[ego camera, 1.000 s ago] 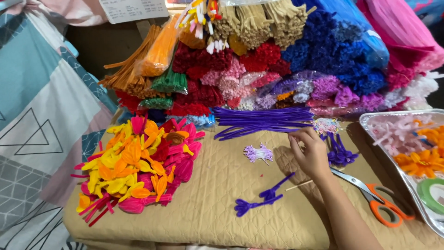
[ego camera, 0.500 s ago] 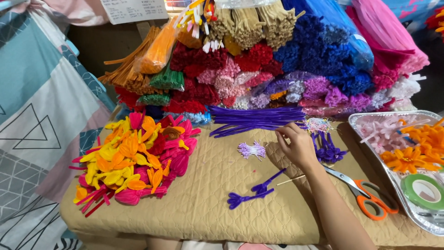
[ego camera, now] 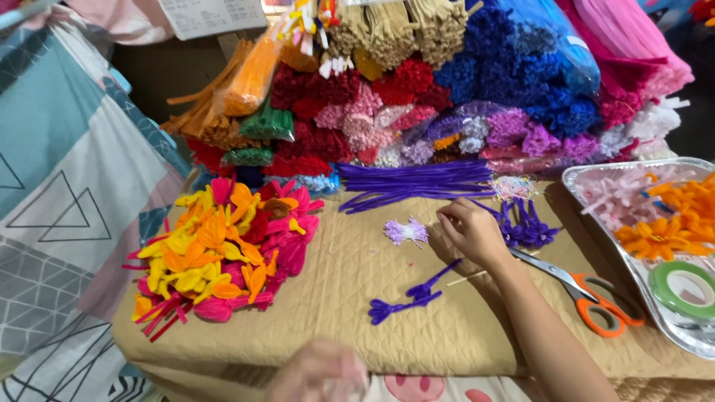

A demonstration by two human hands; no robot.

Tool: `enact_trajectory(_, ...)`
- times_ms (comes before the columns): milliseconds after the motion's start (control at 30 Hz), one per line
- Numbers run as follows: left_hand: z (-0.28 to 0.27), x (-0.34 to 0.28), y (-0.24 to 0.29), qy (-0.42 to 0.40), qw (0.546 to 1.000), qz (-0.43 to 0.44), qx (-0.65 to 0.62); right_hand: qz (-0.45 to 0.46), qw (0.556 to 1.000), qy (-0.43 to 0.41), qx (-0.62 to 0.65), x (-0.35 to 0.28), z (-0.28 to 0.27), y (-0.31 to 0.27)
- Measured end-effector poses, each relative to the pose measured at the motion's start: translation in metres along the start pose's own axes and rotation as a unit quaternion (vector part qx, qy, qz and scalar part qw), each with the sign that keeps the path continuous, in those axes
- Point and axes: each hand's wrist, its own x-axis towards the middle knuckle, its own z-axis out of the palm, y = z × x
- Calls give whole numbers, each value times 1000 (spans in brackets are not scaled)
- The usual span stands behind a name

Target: The person constructs an artificial flower by twisting purple pipe cleaners together to form petals around a central stem.

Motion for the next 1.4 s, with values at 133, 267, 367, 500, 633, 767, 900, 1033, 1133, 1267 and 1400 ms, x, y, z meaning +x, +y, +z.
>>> enact_trajectory(133,22,19,-27,347,928,-107,79,-27,999,-14,15,-2,5,3)
enact_trajectory(267,-14,32,-68,357,885,-294,56,6,998,-41,-37,2,7,11)
enact_trajectory(367,-37,56,-104,324,859,-394,-49,3,994,25,-102,20,-3,30)
enact_trajectory(500,-57,99,-136,233,843,-481,-59,-108,960,197,-170,26,-3,47)
enact_trajectory(633,-69,99,-267,181,930,-314,-56,-68,938,239,-240,32,21,94)
enact_trajectory(767,-54,119,-301,182,916,-339,-118,-104,934,274,-204,22,17,93)
enact_trajectory(900,-44,118,-358,301,893,-316,-114,-118,927,300,-190,25,14,96)
enact_trajectory(1033,-47,120,-344,314,922,-225,15,-107,924,297,-214,20,5,82)
enact_trajectory(1133,-52,130,-334,296,929,-192,111,-67,946,286,-139,26,-14,60)
enact_trajectory(1267,-44,120,-349,340,910,-236,-10,-35,960,268,-67,13,-6,62)
enact_trajectory(1400,-46,137,-304,342,811,-422,-219,-70,971,230,-17,3,-8,28)
